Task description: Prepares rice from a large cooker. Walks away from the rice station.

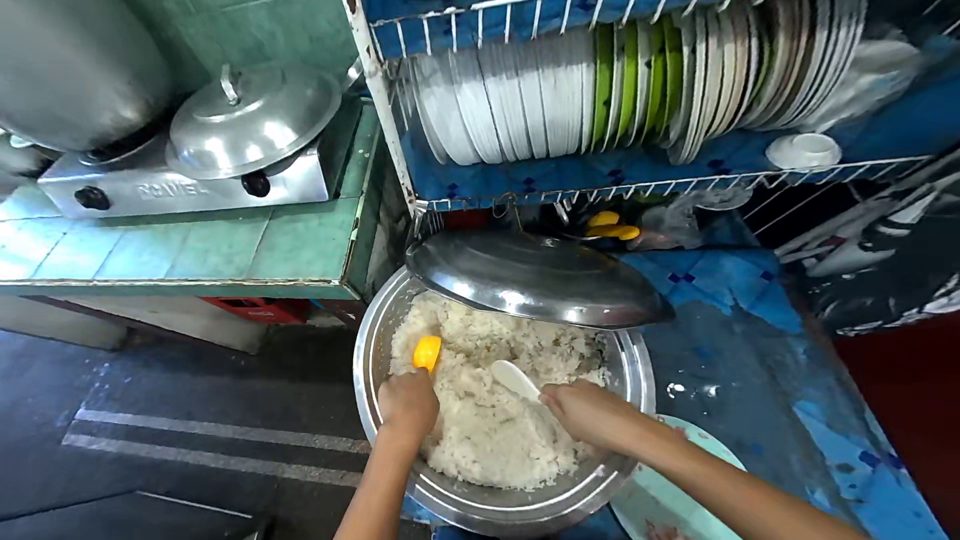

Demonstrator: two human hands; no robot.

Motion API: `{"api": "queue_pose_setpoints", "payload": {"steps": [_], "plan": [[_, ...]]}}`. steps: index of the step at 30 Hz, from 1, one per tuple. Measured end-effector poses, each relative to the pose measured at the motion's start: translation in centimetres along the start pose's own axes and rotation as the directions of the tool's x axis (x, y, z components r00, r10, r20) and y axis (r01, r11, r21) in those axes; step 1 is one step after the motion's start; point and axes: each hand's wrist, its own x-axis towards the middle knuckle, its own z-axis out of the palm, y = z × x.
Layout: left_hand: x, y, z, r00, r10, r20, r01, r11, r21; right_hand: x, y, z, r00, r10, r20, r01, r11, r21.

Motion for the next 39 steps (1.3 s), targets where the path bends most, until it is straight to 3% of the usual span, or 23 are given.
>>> {"api": "queue_pose_setpoints", "payload": {"steps": [3,7,9,12,15,17,19,22,25,27,30,33,35,39], "plan": [[-0.7,0.4,0.0,0.998,0.015,0.057,-0.015,1.000,-0.001,1.5,-1.0,-0.3,0.996,0.042,0.075,-0.046,0.998,0.053],[-0.2,0.2,0.1,0.996,0.046,0.081,-0.040,0.996,-0.074,5.6,-2.2,0.9,0.994,-0.016,0.108,-0.029,0.916,0.400],[0.3,0.2,0.3,0.995,0.055,0.082,-0.046,0.993,-0.110,6.5,-2.7,1.7,0.992,-0.020,0.126,-0.062,0.786,0.615],[0.9,0.8,0.6,0.995,0.054,0.080,-0.043,0.990,-0.135,6.4,-4.3,3.6,0.990,-0.011,0.143,-0.122,0.463,0.878],[1.0,1.2,1.0,0.994,0.070,0.088,-0.057,0.989,-0.134,6.8,-6.1,4.9,0.982,-0.046,0.185,-0.177,0.140,0.974],[0.8,1.3,1.3,0.991,0.086,0.105,-0.073,0.990,-0.124,7.0,-6.9,5.1,0.977,-0.067,0.201,-0.197,0.060,0.978],[0.6,1.4,1.5,0.990,0.083,0.111,-0.070,0.991,-0.112,7.0,-7.6,4.7,0.981,-0.103,0.165,-0.147,0.161,0.976],[0.4,1.0,1.2,0.991,0.073,0.111,-0.058,0.990,-0.131,7.0,-8.8,3.9,0.982,-0.171,0.077,0.004,0.430,0.903],[0.4,-0.3,1.2,0.994,0.061,0.087,-0.042,0.977,-0.207,5.8,-9.5,1.7,0.974,-0.203,0.102,0.087,0.751,0.655],[0.7,-0.5,1.1,0.996,0.037,0.083,-0.014,0.964,-0.266,4.0,-9.0,-0.5,0.964,-0.217,0.151,0.134,0.893,0.429],[1.6,0.7,0.9,0.998,0.008,0.068,0.015,0.942,-0.334,2.5,-6.8,-3.6,0.987,-0.152,0.053,0.143,0.978,0.149],[2.8,1.3,1.0,0.998,0.011,0.064,0.017,0.911,-0.412,3.1,-4.2,-5.2,0.992,-0.004,-0.125,-0.002,0.999,-0.044],[3.8,0.8,1.1,0.997,0.026,0.071,0.010,0.884,-0.467,4.9,-2.9,-4.9,0.991,0.039,-0.126,-0.042,0.999,-0.019],[4.1,1.0,1.4,0.997,0.031,0.069,0.005,0.884,-0.467,9.3,-2.1,-3.1,1.000,-0.010,0.003,0.009,0.954,0.301]]}}
